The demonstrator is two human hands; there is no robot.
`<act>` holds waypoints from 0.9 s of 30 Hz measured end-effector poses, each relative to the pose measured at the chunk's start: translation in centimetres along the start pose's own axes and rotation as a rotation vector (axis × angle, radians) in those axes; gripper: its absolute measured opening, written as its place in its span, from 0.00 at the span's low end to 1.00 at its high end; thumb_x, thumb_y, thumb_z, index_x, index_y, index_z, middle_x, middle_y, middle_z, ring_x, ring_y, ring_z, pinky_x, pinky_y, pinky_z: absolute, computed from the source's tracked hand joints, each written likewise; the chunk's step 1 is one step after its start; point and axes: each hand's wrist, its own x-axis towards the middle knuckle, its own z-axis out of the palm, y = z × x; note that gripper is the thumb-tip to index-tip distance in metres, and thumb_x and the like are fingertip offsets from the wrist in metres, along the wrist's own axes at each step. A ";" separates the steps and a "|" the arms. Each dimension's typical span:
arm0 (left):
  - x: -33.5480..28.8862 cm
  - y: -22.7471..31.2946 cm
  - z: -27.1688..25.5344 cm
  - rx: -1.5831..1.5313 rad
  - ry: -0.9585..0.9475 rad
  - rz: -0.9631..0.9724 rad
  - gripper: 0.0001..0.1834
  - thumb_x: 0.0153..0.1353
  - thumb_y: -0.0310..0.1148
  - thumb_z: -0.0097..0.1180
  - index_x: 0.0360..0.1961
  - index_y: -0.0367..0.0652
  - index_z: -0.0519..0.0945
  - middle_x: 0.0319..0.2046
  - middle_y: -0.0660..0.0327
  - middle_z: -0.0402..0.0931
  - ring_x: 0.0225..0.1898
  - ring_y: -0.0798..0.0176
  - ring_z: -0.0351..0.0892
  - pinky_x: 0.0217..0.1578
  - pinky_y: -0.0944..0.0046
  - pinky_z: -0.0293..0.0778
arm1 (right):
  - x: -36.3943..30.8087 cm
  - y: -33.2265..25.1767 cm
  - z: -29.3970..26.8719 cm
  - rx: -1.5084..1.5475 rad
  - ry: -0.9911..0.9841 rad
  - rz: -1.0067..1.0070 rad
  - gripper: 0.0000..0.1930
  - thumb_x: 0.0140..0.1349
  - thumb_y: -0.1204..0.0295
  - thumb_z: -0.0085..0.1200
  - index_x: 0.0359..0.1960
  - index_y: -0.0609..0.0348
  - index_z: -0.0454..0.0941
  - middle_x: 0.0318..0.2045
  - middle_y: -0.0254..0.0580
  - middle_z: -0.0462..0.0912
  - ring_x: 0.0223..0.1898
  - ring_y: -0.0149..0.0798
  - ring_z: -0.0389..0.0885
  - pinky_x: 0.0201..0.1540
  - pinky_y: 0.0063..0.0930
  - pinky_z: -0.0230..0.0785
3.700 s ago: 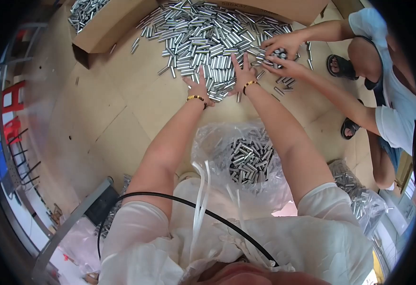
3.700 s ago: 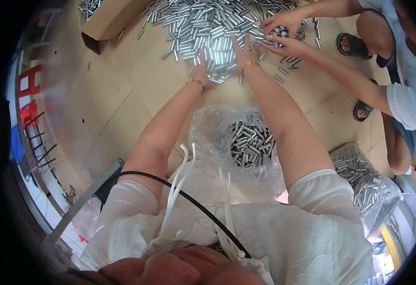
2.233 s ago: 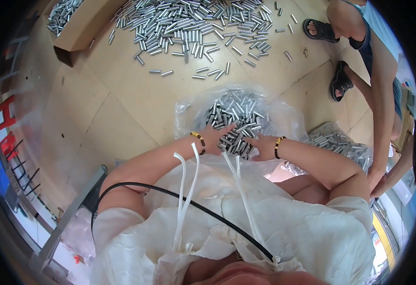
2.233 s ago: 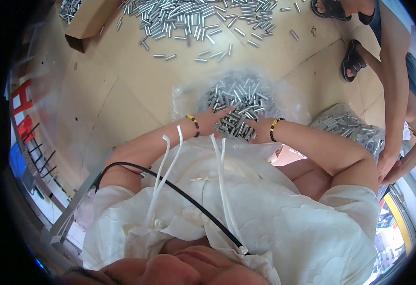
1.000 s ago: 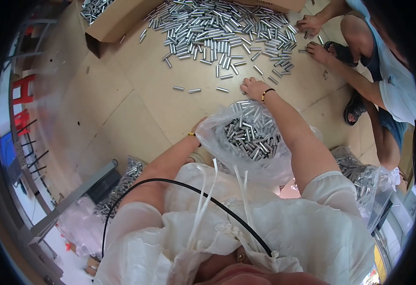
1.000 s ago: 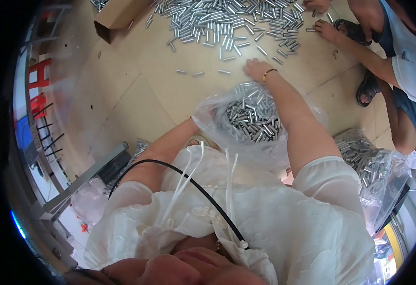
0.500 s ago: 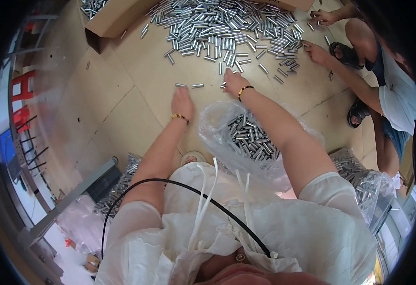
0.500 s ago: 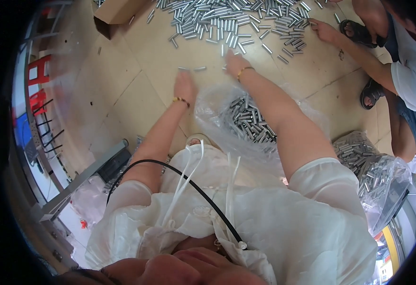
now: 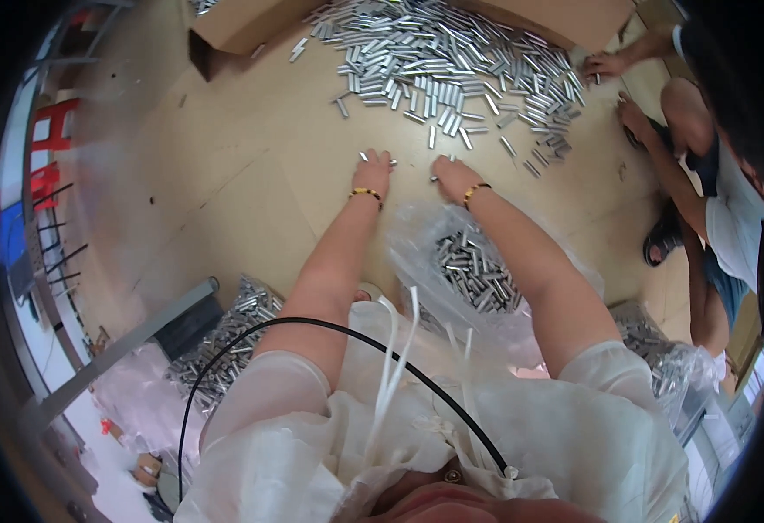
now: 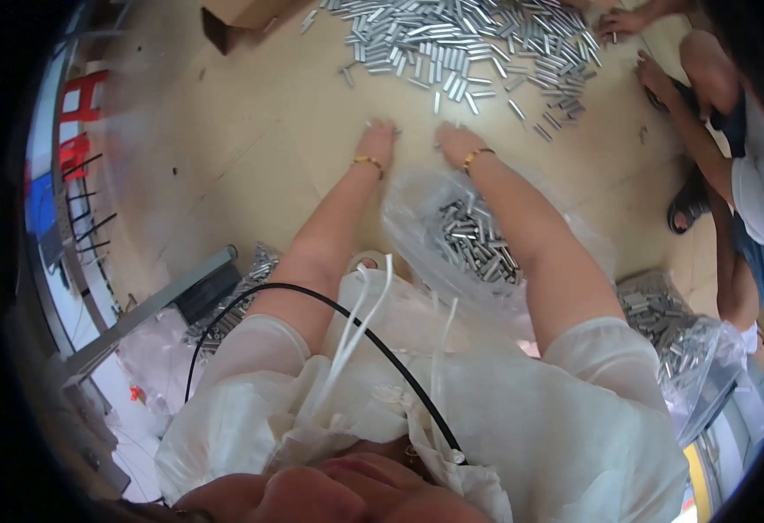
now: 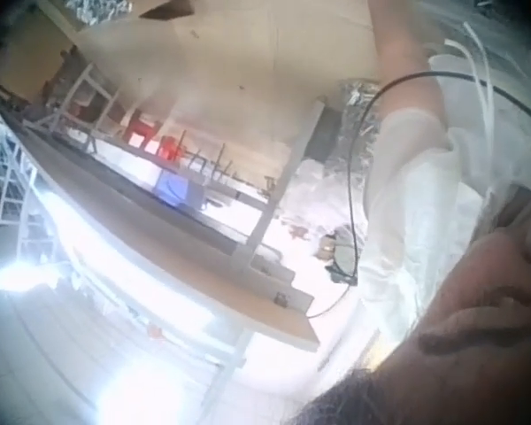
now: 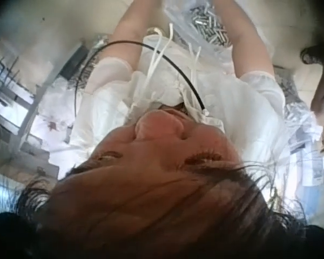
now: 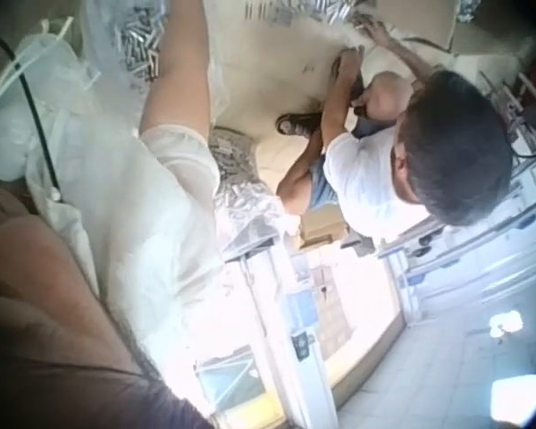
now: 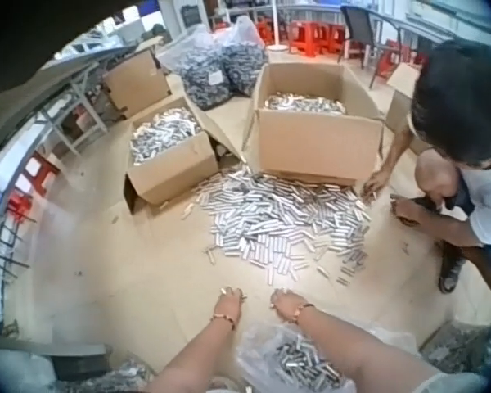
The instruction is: The person sorts small metal components by hand, gathering them from cardboard boxes and the floor and placing them into a plastic bag.
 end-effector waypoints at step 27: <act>-13.8 11.3 -9.9 -0.134 -0.789 0.627 0.26 0.59 0.45 0.54 0.53 0.41 0.69 0.45 0.46 0.72 0.49 0.42 0.72 0.48 0.50 0.69 | -24.3 -8.3 -15.5 0.635 -0.754 -0.104 0.35 0.58 0.53 0.53 0.59 0.67 0.60 0.56 0.62 0.67 0.57 0.54 0.67 0.60 0.37 0.60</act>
